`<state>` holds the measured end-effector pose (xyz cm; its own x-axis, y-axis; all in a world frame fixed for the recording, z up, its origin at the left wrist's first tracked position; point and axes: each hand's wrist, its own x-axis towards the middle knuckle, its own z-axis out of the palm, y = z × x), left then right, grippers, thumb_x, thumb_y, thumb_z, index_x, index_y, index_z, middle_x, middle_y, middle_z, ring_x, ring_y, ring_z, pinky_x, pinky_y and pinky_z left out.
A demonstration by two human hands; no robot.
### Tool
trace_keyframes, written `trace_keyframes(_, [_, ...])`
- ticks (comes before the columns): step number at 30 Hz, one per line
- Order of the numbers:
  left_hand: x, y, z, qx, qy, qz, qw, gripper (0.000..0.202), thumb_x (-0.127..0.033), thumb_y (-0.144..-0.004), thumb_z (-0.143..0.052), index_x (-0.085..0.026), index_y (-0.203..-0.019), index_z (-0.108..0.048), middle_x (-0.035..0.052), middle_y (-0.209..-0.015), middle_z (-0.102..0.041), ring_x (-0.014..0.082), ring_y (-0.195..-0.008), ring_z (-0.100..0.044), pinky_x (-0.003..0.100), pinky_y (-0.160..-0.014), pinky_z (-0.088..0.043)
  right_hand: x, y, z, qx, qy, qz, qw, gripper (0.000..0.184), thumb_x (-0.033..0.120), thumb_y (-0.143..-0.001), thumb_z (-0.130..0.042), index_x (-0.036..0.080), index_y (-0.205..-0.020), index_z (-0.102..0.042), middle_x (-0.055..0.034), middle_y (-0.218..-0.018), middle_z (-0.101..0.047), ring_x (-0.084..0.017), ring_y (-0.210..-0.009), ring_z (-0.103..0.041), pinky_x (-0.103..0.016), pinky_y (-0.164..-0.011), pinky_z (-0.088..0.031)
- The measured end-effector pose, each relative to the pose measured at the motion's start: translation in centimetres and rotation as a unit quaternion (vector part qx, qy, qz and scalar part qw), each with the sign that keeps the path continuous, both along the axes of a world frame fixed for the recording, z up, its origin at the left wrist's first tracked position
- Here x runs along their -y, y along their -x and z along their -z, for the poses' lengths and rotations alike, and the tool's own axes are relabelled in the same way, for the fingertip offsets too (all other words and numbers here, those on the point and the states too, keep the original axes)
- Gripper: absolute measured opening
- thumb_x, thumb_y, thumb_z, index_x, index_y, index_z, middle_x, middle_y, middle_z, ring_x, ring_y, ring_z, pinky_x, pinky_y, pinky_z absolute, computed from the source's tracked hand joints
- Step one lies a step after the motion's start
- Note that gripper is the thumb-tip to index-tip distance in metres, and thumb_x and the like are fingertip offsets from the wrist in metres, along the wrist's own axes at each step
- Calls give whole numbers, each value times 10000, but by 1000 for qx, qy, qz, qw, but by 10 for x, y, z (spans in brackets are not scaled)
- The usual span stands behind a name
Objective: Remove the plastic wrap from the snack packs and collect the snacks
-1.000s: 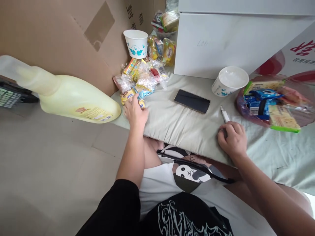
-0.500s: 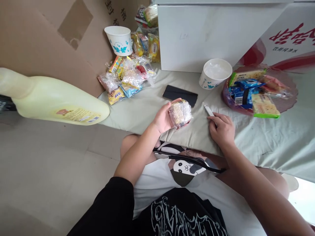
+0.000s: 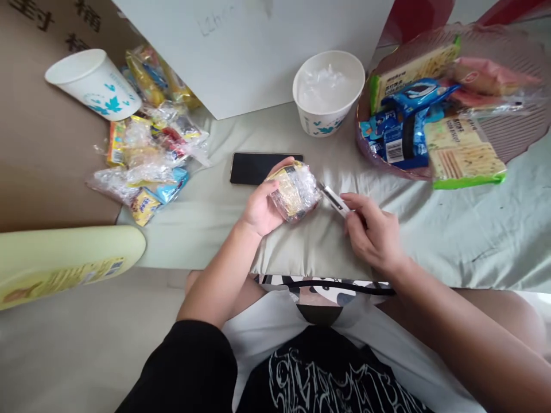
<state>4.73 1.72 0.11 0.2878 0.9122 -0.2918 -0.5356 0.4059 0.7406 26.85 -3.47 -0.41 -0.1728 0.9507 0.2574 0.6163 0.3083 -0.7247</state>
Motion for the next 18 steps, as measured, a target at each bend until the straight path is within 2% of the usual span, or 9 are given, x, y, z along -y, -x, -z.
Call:
trace_keyframes(2, [1, -1, -1, 1, 3, -3, 1000, 484, -429, -761, -694, -271, -1214, -634, 80, -1289, -683, 371, -1355, -540, 580, -1096, -462, 0, 3, -2, -18, -26, -17, 999, 304, 141, -914, -505, 219, -1176, -636, 7, -733, -703, -128, -527, -589, -254, -543, -478])
trace_keyframes(5, [2, 0, -1, 2, -3, -12, 1000, 494, -438, -758, -708, -286, -1221, -628, 71, -1300, -676, 361, -1376, -521, 572, -1125, -435, 1, 7, -4, -29, -57, -1, 998, 285, 134, -914, -513, 204, -1148, -658, -5, -768, -708, -115, -526, -567, -247, -528, -470])
trace_keyframes(10, [4, -1, -1, -13, -11, -29, 999, 554, -484, -769, -707, -296, -1280, -607, 66, -1369, -639, 357, -1384, -509, 544, -1130, -436, 6, 9, -6, -7, -11, 76, 997, 266, 173, -902, -537, 207, -1124, -679, 28, -664, -640, -107, -462, -481, -255, -502, -460])
trace_keyframes(13, [6, -2, -2, -23, -10, -36, 999, 581, -585, -816, -628, -290, -1316, -597, 65, -1384, -631, 363, -1398, -493, 529, -1115, -451, 9, 8, -6, 3, -23, 104, 994, 282, 186, -906, -537, 222, -1150, -674, 24, -653, -626, -124, -480, -507, -271, -521, -488])
trace_keyframes(15, [9, -5, -2, -36, -8, -38, 999, 580, -615, -845, -580, -292, -1326, -594, 59, -1376, -636, 365, -1410, -480, 521, -1114, -453, 11, 10, -5, -8, -61, 62, 996, 296, 177, -913, -533, 234, -1171, -667, -17, -776, -698, -144, -576, -604, -281, -570, -529])
trace_keyframes(18, [15, -11, 0, -50, -14, -40, 998, 550, -564, -833, -627, -309, -1319, -593, 43, -1355, -648, 357, -1428, -460, 496, -1125, -445, 12, 16, -1, -12, -95, -23, 995, 330, 151, -928, -523, 256, -1207, -664, -62, -1021, -755, -174, -817, -718, -284, -672, -580])
